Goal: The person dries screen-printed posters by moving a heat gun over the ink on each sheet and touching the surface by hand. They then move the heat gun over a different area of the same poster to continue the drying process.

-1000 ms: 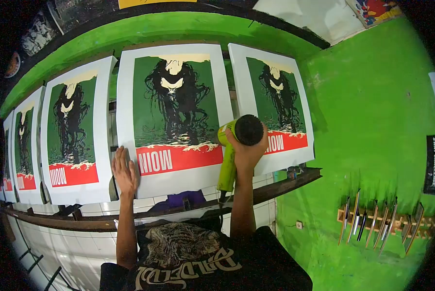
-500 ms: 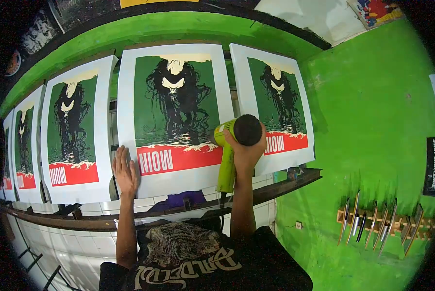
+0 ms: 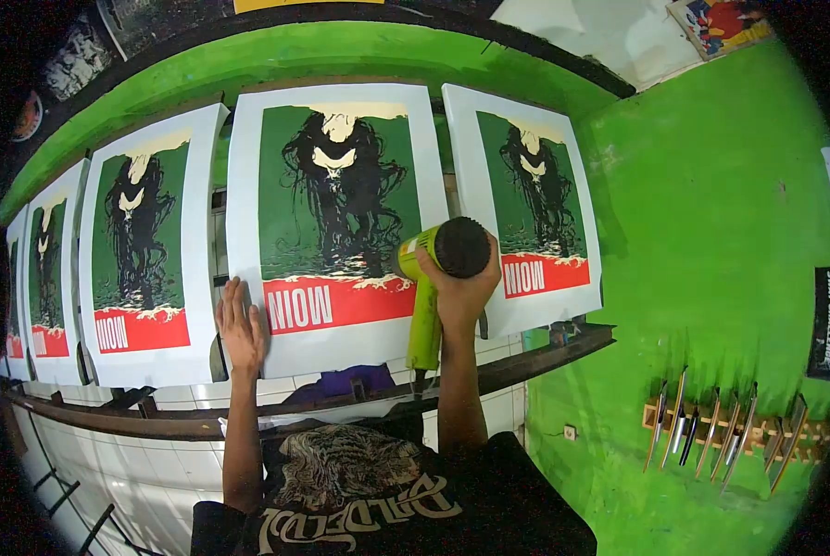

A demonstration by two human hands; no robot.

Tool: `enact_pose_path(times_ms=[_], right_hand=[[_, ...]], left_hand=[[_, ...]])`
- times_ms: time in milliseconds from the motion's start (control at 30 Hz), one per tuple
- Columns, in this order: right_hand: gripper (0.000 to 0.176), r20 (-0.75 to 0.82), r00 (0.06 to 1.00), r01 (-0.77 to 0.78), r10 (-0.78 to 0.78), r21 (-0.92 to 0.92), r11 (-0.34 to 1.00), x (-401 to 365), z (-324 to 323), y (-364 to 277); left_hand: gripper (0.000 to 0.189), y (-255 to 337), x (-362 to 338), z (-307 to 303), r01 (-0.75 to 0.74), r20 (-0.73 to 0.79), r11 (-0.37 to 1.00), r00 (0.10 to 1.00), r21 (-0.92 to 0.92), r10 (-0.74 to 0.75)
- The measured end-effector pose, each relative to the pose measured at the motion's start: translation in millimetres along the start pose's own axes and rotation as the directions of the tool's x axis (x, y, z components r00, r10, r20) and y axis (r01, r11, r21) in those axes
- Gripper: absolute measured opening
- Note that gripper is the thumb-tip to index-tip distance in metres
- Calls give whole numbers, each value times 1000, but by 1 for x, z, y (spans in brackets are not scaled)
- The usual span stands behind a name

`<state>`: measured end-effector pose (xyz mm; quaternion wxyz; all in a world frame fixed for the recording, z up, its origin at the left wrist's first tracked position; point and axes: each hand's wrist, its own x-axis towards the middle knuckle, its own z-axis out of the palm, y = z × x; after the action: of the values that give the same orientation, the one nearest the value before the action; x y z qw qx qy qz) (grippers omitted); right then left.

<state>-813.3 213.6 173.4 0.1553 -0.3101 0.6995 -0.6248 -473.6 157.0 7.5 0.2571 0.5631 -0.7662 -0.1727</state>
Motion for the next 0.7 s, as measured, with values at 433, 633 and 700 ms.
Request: enact_pose_path(times_ms=[433, 633, 700], right_hand=[[61, 40, 997, 77, -72, -149, 986, -8, 11, -10], [61, 38, 999, 13, -11, -71, 997, -10, 14, -8], [62, 57, 996, 69, -65, -58, 996, -8, 16, -7]], left_hand=[[52, -3, -1, 2, -6, -3, 1000, 1000, 3, 6], [51, -2, -1, 3, -10, -16, 1000, 1000, -2, 10], [51, -2, -1, 2, -4, -9, 1000, 1000, 5, 4]])
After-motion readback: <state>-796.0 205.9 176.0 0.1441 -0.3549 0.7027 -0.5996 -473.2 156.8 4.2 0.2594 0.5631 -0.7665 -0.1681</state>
